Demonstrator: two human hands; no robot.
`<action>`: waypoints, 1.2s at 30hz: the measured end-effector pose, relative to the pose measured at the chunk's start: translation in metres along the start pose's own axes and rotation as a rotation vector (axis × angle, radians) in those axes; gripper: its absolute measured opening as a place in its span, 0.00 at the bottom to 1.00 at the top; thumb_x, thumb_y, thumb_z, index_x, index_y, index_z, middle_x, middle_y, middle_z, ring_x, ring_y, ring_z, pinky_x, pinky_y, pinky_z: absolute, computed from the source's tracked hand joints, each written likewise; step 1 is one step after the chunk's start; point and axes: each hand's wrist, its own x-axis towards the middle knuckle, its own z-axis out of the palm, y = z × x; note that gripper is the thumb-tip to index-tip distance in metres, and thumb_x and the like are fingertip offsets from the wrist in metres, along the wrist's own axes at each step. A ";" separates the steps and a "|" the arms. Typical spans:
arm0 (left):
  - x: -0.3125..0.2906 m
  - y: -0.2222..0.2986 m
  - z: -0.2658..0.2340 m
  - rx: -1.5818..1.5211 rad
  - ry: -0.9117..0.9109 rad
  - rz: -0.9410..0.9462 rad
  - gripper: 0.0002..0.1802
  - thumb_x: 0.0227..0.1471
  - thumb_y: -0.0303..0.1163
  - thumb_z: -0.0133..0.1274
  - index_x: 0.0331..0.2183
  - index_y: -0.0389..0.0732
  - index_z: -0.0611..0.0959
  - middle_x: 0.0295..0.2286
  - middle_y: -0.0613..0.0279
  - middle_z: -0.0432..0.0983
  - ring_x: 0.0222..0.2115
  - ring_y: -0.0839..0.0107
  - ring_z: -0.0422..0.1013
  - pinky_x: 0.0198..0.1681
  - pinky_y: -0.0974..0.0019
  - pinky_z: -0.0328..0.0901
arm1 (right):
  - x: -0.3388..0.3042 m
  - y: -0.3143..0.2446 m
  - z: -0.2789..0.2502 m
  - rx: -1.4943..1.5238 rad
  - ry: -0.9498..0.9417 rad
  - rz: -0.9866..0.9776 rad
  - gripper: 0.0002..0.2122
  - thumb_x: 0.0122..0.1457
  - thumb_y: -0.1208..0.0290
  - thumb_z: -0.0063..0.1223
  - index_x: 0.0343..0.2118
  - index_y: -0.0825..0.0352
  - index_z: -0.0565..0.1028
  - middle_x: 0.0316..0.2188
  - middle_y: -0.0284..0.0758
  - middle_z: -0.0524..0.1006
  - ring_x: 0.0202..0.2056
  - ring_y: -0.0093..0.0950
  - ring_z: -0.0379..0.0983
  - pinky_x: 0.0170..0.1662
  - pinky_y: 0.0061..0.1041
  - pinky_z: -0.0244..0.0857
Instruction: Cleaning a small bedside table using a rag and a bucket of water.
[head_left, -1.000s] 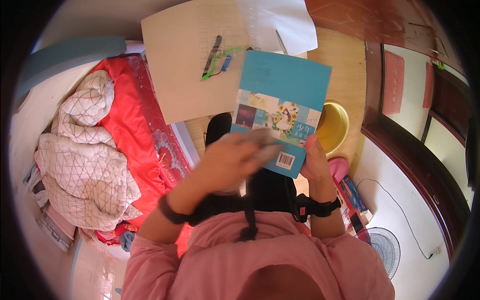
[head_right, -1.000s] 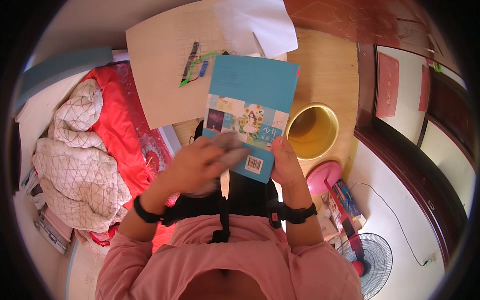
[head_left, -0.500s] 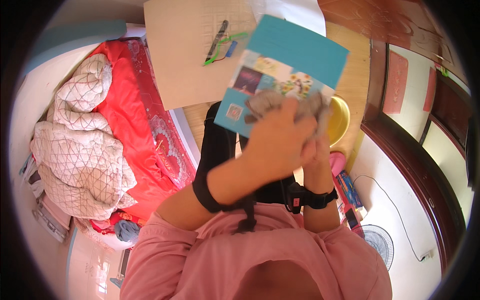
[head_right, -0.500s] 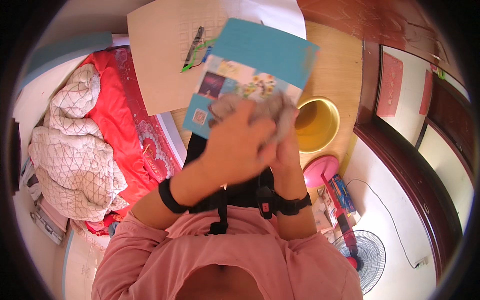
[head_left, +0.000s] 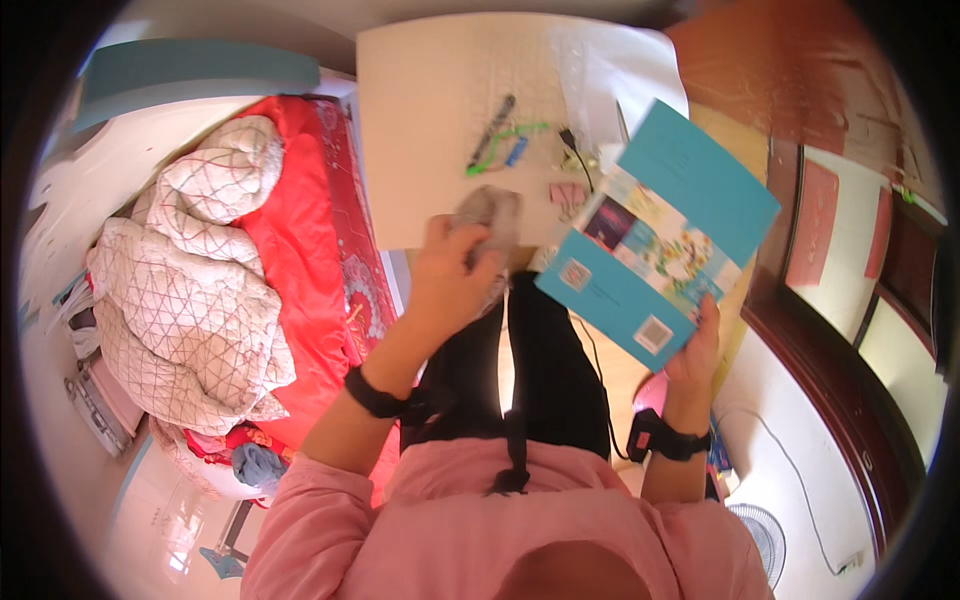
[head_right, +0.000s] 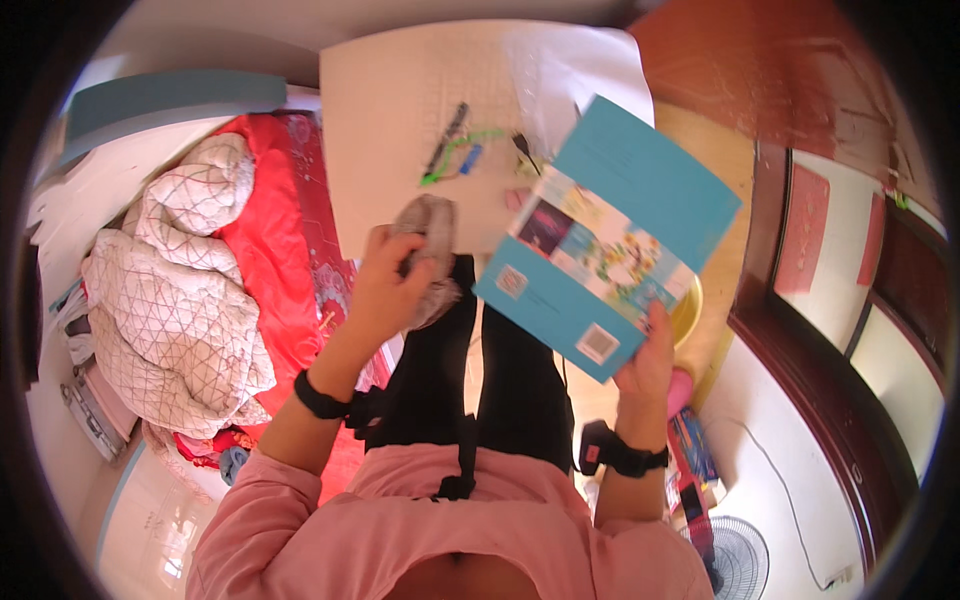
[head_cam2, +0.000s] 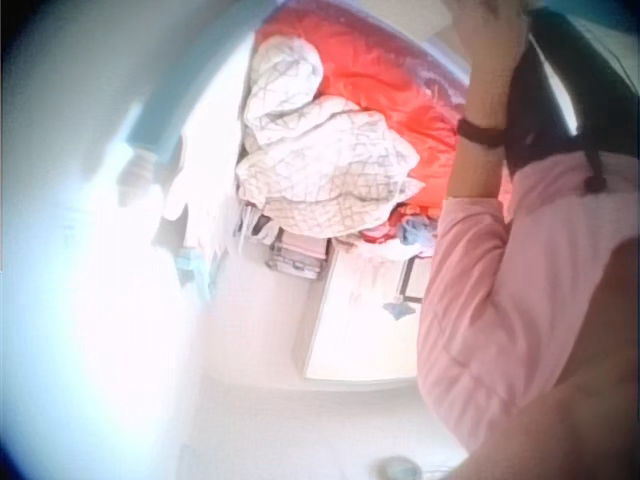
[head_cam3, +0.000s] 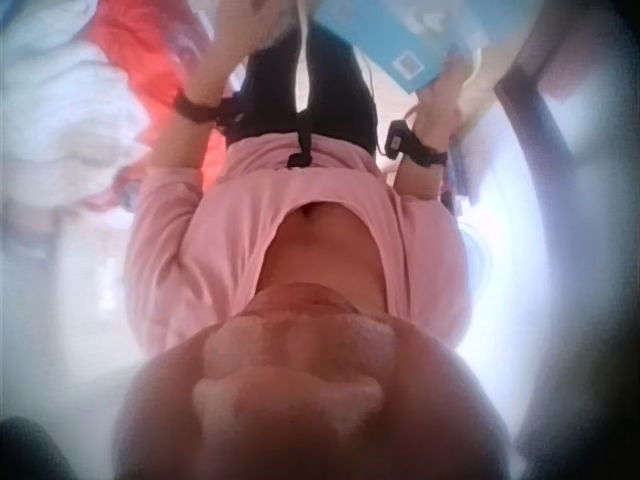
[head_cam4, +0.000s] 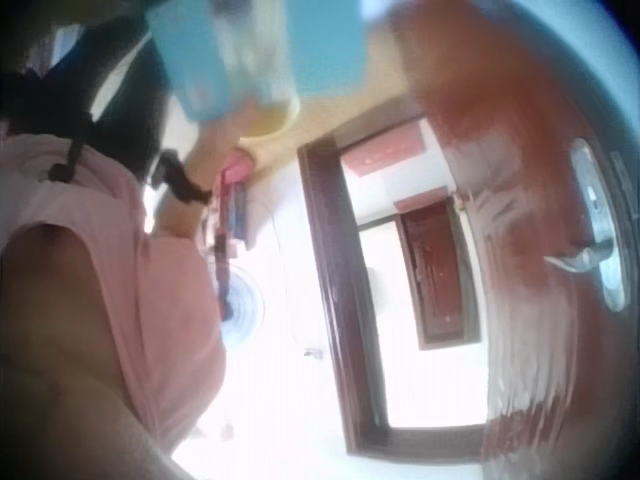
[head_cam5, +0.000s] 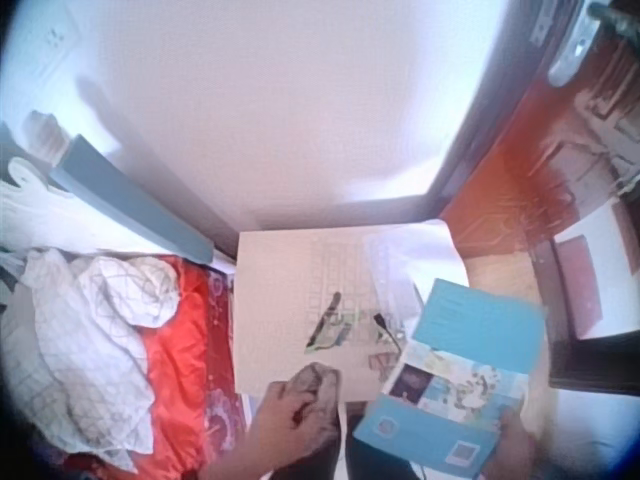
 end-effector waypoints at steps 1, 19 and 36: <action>0.010 0.007 0.004 -0.018 -0.059 0.020 0.15 0.43 0.30 0.55 0.37 0.42 0.78 0.41 0.44 0.67 0.37 0.50 0.69 0.37 0.55 0.66 | 0.000 -0.004 -0.006 0.007 -0.030 -0.009 0.23 0.62 0.56 0.39 0.54 0.68 0.62 0.50 0.40 0.70 0.49 0.36 0.68 0.53 0.36 0.62; 0.034 0.062 -0.127 -0.053 -0.071 -0.065 0.26 0.42 0.27 0.57 0.45 0.38 0.68 0.34 0.54 0.75 0.35 0.57 0.73 0.39 0.59 0.67 | 0.039 0.054 0.098 -0.502 -0.132 0.202 0.18 0.62 0.65 0.41 0.55 0.63 0.62 0.38 0.34 0.75 0.39 0.24 0.73 0.42 0.24 0.66; 0.203 -0.060 -0.025 0.850 0.169 -0.003 0.29 0.48 0.36 0.50 0.50 0.33 0.64 0.40 0.34 0.66 0.39 0.47 0.69 0.41 0.55 0.67 | 0.113 0.075 -0.016 -1.028 0.124 0.199 0.11 0.57 0.68 0.48 0.40 0.67 0.71 0.28 0.35 0.77 0.31 0.24 0.74 0.32 0.21 0.63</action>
